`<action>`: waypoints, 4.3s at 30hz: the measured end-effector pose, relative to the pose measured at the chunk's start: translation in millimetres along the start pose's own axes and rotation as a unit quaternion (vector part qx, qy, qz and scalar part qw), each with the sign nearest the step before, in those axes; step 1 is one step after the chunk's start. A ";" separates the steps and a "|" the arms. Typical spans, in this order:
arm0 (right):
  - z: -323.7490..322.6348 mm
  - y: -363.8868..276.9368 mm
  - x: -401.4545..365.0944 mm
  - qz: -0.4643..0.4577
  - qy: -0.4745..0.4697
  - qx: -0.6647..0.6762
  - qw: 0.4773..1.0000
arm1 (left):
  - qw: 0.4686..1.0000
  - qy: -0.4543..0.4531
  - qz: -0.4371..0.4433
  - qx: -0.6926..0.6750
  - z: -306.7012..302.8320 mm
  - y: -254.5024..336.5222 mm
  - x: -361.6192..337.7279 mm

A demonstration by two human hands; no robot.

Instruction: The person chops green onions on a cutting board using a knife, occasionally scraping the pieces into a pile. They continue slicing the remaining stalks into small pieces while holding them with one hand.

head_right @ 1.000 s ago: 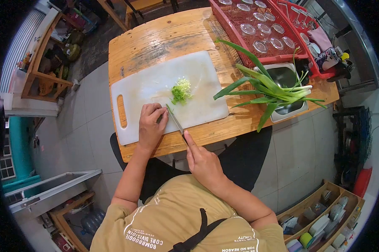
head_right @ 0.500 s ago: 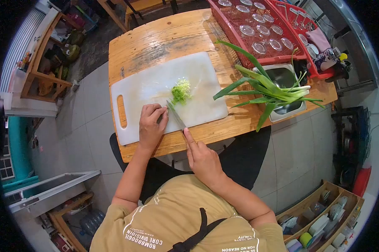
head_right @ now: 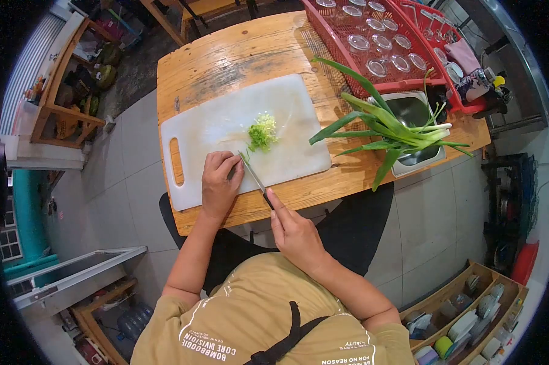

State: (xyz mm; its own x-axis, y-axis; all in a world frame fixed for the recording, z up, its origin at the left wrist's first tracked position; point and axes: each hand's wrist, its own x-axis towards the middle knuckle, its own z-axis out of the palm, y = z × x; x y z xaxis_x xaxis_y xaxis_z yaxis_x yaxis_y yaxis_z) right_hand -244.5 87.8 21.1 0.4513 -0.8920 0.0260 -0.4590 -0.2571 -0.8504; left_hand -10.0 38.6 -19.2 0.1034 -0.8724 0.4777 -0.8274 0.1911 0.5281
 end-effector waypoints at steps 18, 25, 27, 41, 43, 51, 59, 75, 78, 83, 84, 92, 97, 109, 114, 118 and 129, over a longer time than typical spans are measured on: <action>8.6 0.2 10.0 -0.008 -0.018 -0.090 0.996 | 1.000 0.003 0.009 -0.009 -0.1 0.2 2.1; 12.2 6.1 1.8 -0.015 -0.016 -0.119 0.993 | 1.000 0.002 0.004 -0.014 -0.8 -1.2 1.8; 17.1 6.6 7.8 -0.017 -0.010 -0.127 0.992 | 1.000 -0.010 -0.007 -0.015 0.0 -0.1 0.8; 15.5 3.9 8.6 -0.049 0.004 -0.175 0.983 | 0.999 0.009 0.002 -0.036 -2.0 -0.5 1.7; 11.5 6.3 6.4 -0.037 0.014 -0.147 0.988 | 0.999 0.016 0.002 -0.033 -2.1 -0.4 1.6; -3.8 1.0 3.5 0.004 -0.006 -0.015 1.000 | 0.999 0.016 0.001 -0.029 -0.3 -0.9 1.3; -3.4 -1.7 1.7 0.013 -0.015 0.005 1.000 | 0.999 0.012 0.001 -0.033 -0.4 -0.5 1.0; 10.8 4.9 1.3 -0.017 -0.009 -0.089 0.996 | 1.000 0.012 0.004 -0.026 -0.8 -2.4 1.1; 12.0 4.8 0.8 -0.012 -0.012 -0.101 0.995 | 0.999 0.015 0.007 -0.034 -0.2 -1.5 0.6; 20.2 8.3 10.2 -0.027 0.011 -0.108 0.994 | 0.999 0.011 0.007 -0.031 0.6 -2.5 -0.2; 17.8 8.1 6.1 -0.021 0.003 -0.115 0.993 | 0.999 0.013 0.009 -0.028 0.3 -3.5 -0.4; 17.8 14.0 0.7 -0.037 -0.002 -0.146 0.989 | 1.000 0.009 0.012 -0.022 -0.5 0.3 0.5; 12.5 10.1 3.7 -0.026 -0.013 -0.158 0.987 | 0.999 0.015 0.012 -0.029 -1.2 -0.8 0.4; -0.4 -2.6 -2.0 -0.002 0.009 0.011 1.000 | 1.000 0.016 0.012 -0.019 0.0 0.1 -0.6; -1.8 -2.6 -2.0 0.003 0.001 0.004 1.000 | 1.000 0.013 0.010 -0.020 0.0 0.1 -0.1; -1.8 -1.7 -2.6 0.006 -0.005 0.003 1.000 | 1.000 0.014 0.010 -0.023 0.2 0.0 -0.4; 13.3 5.2 1.9 -0.013 -0.009 -0.096 0.995 | 1.000 0.008 0.011 -0.024 -0.4 -0.3 0.2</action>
State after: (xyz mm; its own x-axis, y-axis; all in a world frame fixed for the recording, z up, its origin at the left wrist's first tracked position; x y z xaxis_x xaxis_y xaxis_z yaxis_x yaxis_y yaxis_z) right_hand -235.9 89.8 9.7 0.4776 -0.8778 0.0367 -0.5832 -0.3480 -0.7340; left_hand -9.5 38.6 -19.0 0.0955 -0.8606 0.5003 -0.8026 0.2307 0.5501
